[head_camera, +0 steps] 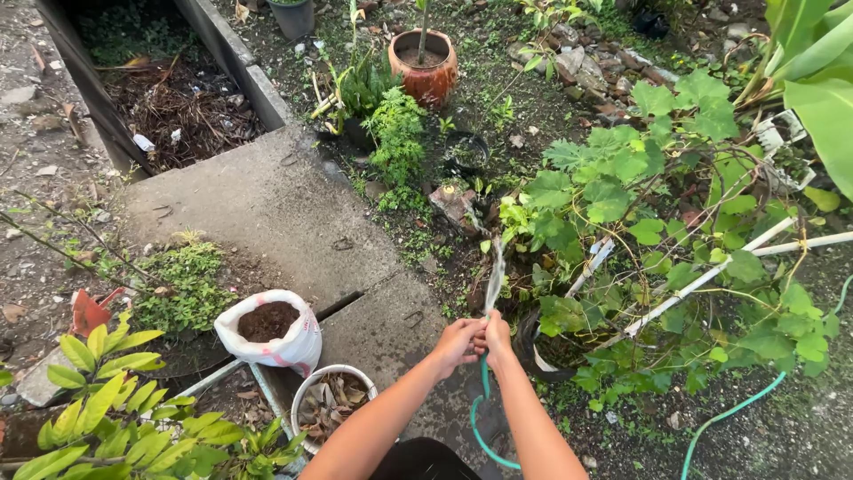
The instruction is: Watering various potted plants in a garden area using a hose.
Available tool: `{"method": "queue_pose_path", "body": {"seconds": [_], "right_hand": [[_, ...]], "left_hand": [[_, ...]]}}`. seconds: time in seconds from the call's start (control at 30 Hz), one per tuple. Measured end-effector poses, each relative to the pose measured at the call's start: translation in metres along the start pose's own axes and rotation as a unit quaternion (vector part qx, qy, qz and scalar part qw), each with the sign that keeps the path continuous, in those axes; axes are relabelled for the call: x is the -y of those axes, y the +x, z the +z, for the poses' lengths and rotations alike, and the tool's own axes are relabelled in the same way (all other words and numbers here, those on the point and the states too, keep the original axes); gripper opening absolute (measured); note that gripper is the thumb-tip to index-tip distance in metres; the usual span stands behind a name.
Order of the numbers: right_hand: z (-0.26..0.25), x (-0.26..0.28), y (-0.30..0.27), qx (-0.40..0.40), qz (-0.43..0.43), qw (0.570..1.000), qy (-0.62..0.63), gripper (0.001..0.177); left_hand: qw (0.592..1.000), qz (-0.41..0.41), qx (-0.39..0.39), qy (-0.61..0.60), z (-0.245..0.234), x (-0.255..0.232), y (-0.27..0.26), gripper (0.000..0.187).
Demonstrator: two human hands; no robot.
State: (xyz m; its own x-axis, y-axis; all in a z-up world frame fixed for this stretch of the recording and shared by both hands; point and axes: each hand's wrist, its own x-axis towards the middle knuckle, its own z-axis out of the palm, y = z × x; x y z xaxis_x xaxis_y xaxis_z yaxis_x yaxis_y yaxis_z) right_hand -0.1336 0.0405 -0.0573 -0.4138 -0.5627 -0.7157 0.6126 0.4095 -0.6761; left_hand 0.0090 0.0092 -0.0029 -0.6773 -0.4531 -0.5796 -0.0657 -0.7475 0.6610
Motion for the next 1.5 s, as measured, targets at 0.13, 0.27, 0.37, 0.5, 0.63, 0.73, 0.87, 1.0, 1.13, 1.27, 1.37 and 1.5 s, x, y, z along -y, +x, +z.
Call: {"method": "queue_pose_path", "body": {"seconds": [0.13,0.27,0.37,0.5,0.63,0.73,0.87,1.0,1.13,1.27,1.37,1.5], "right_hand": [[0.002,0.003,-0.006,0.023,0.025,0.999,-0.016,0.04],[0.002,-0.003,-0.008,0.049,0.034,0.997,-0.048,0.041],[-0.002,-0.014,0.002,0.046,0.027,0.997,-0.051,0.044],[0.0,-0.013,-0.005,0.049,0.02,0.997,-0.051,0.044],[0.015,0.006,-0.036,0.019,-0.085,0.995,-0.045,0.04],[0.023,0.017,-0.051,0.039,-0.184,0.982,-0.013,0.045],[0.03,0.022,-0.056,0.019,-0.187,0.982,0.003,0.042],[0.025,0.013,-0.049,0.01,-0.194,0.98,0.047,0.044],[0.023,0.012,-0.044,0.014,-0.189,0.98,0.055,0.044],[0.025,0.014,-0.049,0.021,-0.188,0.981,0.049,0.044],[0.026,0.014,-0.049,0.018,-0.183,0.982,0.04,0.044],[0.021,0.003,-0.037,0.0,-0.158,0.987,0.022,0.042]], "left_hand": [[1.0,-0.002,0.002,-0.005,-0.002,-0.001,-0.002,0.041],[1.0,-0.024,0.002,-0.01,-0.006,0.005,0.003,0.035],[1.0,-0.027,0.002,-0.005,-0.008,0.007,0.001,0.037],[0.999,-0.027,-0.006,-0.018,-0.007,0.008,0.0,0.038],[0.999,0.024,-0.002,-0.032,-0.004,0.003,0.003,0.037],[0.997,0.072,-0.028,-0.029,0.004,-0.016,-0.008,0.039],[0.995,0.091,-0.01,-0.037,-0.002,-0.008,0.003,0.043],[0.996,0.085,-0.014,-0.019,-0.001,-0.009,-0.004,0.043],[0.997,0.071,-0.012,-0.022,-0.002,-0.009,0.0,0.044],[0.997,0.078,-0.009,-0.025,-0.006,-0.006,0.006,0.043],[0.997,0.078,0.001,-0.025,-0.009,-0.006,0.007,0.042],[0.999,0.041,-0.001,-0.032,-0.01,-0.008,0.002,0.038]]}}
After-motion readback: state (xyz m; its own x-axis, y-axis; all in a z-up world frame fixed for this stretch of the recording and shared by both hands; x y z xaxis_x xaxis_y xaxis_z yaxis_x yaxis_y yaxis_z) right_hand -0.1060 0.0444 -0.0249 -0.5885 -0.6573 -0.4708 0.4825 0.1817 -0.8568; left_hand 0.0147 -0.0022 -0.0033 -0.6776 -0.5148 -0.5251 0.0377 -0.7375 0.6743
